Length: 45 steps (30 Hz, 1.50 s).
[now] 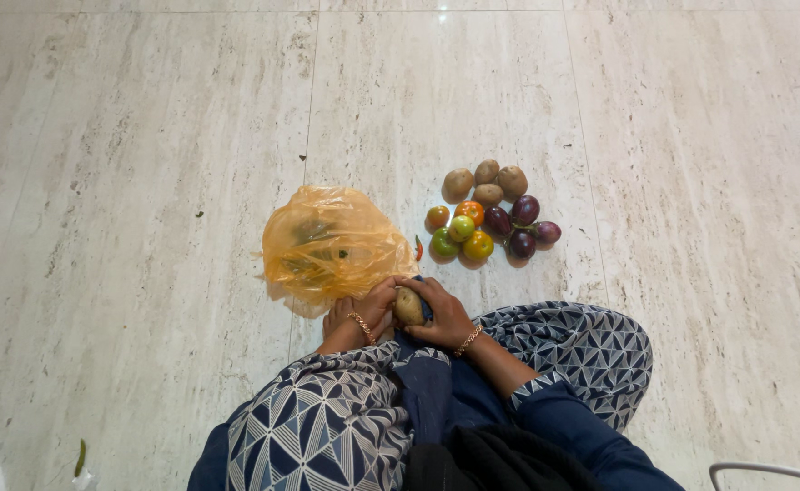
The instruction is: The person sits on the floor and sorts vegetables from a plastic bag onto the tiled surface. They handle green chilies, red chilies, potatoes, tomatoes, and eggplants, placing them into separate piles.
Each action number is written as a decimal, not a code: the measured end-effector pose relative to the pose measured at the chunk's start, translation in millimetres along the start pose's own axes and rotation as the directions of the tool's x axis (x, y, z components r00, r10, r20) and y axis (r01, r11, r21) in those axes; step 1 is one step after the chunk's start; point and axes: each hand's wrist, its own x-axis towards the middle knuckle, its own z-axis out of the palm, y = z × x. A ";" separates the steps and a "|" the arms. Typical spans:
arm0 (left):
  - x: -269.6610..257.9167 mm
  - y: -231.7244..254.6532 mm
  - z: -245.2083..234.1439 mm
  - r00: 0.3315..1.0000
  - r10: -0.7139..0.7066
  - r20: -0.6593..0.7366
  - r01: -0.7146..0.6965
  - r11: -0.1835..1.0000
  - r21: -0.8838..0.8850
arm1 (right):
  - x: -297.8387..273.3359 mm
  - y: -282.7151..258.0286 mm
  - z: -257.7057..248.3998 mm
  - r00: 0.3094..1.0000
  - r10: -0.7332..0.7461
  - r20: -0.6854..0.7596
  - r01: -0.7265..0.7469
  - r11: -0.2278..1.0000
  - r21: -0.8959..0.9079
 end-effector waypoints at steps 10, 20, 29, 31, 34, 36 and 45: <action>-2.0 1.7 8.7 0.994 -0.054 -0.099 0.055 0.998 0.011 | -0.6 1.8 1.4 0.999 0.037 -0.004 -0.037 0.998 -0.041; 9.4 -21.0 -14.6 0.993 -0.059 -0.099 0.077 0.977 0.199 | 0.9 50.1 24.3 0.971 0.182 -0.155 -0.194 0.979 -0.066; 10.5 -27.0 -12.3 0.992 0.058 -0.113 -0.005 0.905 0.426 | 0.9 66.6 33.7 0.967 0.190 -0.167 -0.202 0.978 -0.056; 8.9 -28.3 -11.3 0.985 0.119 -0.123 -0.040 0.859 0.511 | 0.0 69.3 35.4 0.966 0.198 -0.168 -0.210 0.976 -0.052; 4.6 -24.6 -7.8 0.963 0.247 -0.104 -0.093 0.672 0.735 | -0.5 66.2 35.5 0.963 0.198 -0.181 -0.208 0.977 -0.039; 2.6 -21.8 -2.6 0.951 0.288 -0.116 -0.091 0.616 0.783 | 0.4 60.2 33.1 0.960 0.196 -0.201 -0.205 0.979 -0.023; -62.0 68.6 74.8 0.908 0.408 0.092 -0.199 0.228 0.953 | 3.3 -6.2 -15.8 0.973 0.160 -0.165 -0.157 0.987 0.036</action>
